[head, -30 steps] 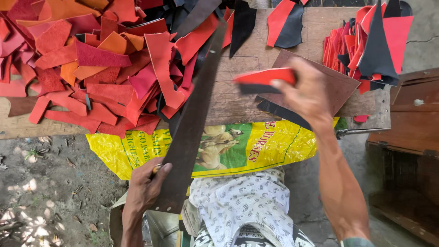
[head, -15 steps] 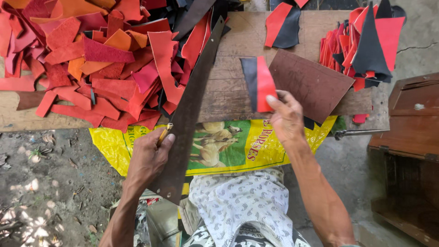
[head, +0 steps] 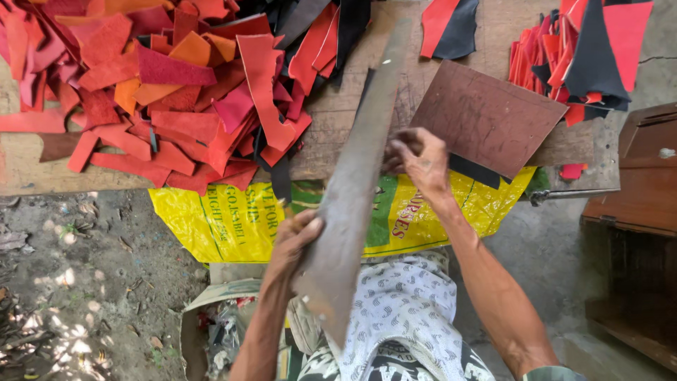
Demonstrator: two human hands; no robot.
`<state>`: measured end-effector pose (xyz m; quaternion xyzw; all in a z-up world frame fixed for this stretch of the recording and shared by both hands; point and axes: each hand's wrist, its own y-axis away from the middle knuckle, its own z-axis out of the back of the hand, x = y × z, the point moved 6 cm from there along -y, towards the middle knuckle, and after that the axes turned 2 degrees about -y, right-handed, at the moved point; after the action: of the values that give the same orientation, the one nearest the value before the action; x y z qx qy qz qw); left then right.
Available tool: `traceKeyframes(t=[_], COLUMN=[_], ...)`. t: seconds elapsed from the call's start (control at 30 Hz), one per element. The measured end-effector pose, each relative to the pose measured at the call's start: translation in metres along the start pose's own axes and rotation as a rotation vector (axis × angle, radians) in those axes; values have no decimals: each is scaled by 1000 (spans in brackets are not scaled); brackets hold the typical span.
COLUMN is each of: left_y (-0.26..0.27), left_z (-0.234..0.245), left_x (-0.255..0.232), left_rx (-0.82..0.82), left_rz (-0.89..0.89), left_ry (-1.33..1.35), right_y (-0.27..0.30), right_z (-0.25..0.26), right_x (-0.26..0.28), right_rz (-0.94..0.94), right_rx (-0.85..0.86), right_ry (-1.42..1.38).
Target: The person repeatedly places a metal ruler on red and black leather pieces and uses a pencil to draw straight lines along the ruler edge. After marking each piece, they move it aside and pick up the next piece to repeat the process.
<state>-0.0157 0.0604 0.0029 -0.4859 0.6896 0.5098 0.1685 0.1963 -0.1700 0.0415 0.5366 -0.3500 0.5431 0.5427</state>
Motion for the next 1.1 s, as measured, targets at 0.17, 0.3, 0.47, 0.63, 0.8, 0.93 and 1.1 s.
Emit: traceKeyframes(t=[0.17,0.3,0.47,0.63,0.8,0.93,1.1], left_y=[-34,-39,-41,-38,-31,-27,-31], left_z=[-31,-32,-30,-41,-52,-51,-53], left_x=[27,26,19,17,14,9,8], left_rx=[-14,-55,-24,-42,-52,-75,-74], left_rz=[-112,-159,-202,-183,-185,-218,-157], left_ry=[45,-66,-64,-89,-129,-182,-150], right_y=[-1,-26,-58,-62,-60,-61,-60], right_z=[14,-20,-38,-32,-30,-23,-23], right_x=[32,60,52,45,49,32,43], right_rz=[94,420,325,407,468,92,285], right_rx=[-90,40,143,135,101,8,59], right_ry=[341,627,688,672,617,451,455])
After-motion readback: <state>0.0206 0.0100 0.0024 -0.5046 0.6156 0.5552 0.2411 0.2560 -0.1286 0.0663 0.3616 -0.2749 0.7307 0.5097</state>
